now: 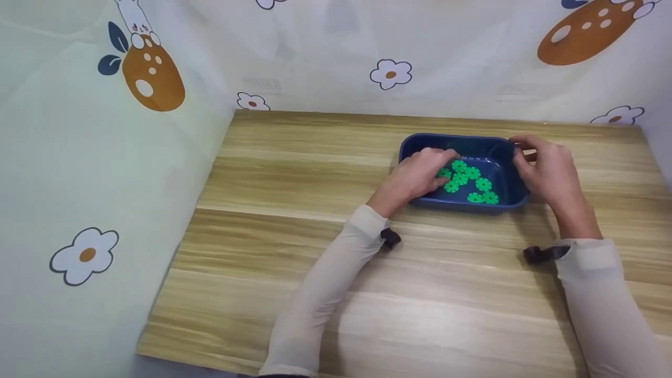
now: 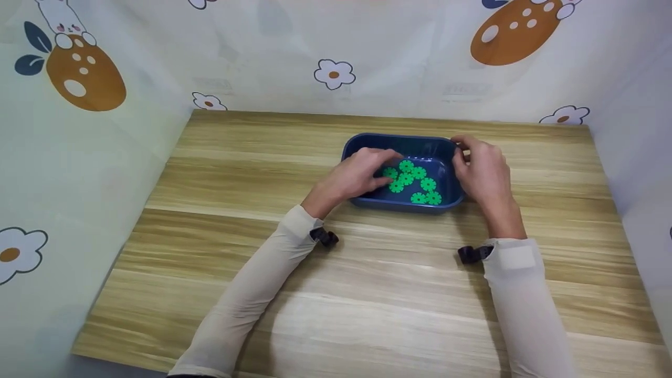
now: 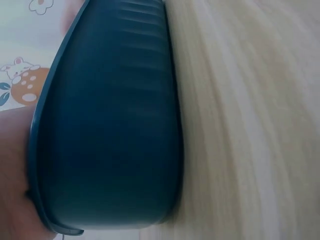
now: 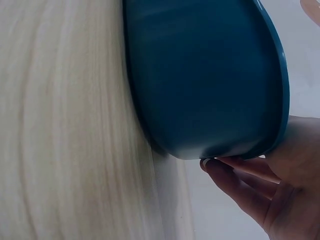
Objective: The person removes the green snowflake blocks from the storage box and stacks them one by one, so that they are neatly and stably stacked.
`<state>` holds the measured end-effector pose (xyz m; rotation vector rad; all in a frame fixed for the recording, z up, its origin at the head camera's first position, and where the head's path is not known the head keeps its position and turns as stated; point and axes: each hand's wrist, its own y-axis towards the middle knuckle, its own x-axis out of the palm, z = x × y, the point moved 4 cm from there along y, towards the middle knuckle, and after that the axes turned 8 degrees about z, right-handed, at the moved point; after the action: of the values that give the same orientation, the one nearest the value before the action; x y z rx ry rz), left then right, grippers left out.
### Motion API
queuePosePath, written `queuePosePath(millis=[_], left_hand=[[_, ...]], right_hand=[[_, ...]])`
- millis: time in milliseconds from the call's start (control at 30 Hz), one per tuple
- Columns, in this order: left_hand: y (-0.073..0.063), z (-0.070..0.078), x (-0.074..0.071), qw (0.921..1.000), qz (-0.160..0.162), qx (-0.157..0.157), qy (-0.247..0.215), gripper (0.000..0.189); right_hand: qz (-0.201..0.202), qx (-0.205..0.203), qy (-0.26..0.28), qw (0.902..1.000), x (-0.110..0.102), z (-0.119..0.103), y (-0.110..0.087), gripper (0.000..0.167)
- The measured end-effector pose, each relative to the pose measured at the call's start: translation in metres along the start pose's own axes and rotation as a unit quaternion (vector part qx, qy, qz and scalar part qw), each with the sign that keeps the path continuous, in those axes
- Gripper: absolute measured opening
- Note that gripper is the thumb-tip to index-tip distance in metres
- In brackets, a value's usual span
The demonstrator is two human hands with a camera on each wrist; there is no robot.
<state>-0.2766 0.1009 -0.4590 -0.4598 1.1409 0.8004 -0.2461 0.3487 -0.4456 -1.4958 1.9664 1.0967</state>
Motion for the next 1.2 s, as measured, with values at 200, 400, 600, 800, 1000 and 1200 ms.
queuePosePath(millis=[200,400,600,800,1000,1200], left_hand=[[0.0046,-0.0012,0.0037,0.9997,-0.004,0.004,0.025,0.044],[0.0067,-0.0004,0.0061,0.9991,-0.014,0.013,0.037,0.033],[0.0062,0.0,0.0067,0.9979,-0.006,0.02,0.062,0.024],[0.0056,-0.0005,0.0066,0.9979,0.001,0.024,0.06,0.024],[0.0046,-0.0003,0.0068,0.9974,0.002,0.037,0.061,0.02],[0.0029,0.0005,0.0054,0.9968,0.008,0.043,0.067,0.016]], right_hand=[[0.007,-0.004,0.0,1.0,-0.0003,-0.0003,0.0008,0.034],[0.007,0.0,0.009,0.9999,0.0006,0.0029,0.0011,0.035],[0.007,0.001,0.013,0.9999,0.0012,0.0027,0.0014,0.034],[0.008,0.001,0.013,0.9999,0.0015,0.0029,0.0018,0.034],[0.009,0.001,0.015,0.9998,0.0019,0.0036,0.0019,0.034],[0.009,0.002,0.017,0.9998,0.0019,0.0034,0.0002,0.034]])
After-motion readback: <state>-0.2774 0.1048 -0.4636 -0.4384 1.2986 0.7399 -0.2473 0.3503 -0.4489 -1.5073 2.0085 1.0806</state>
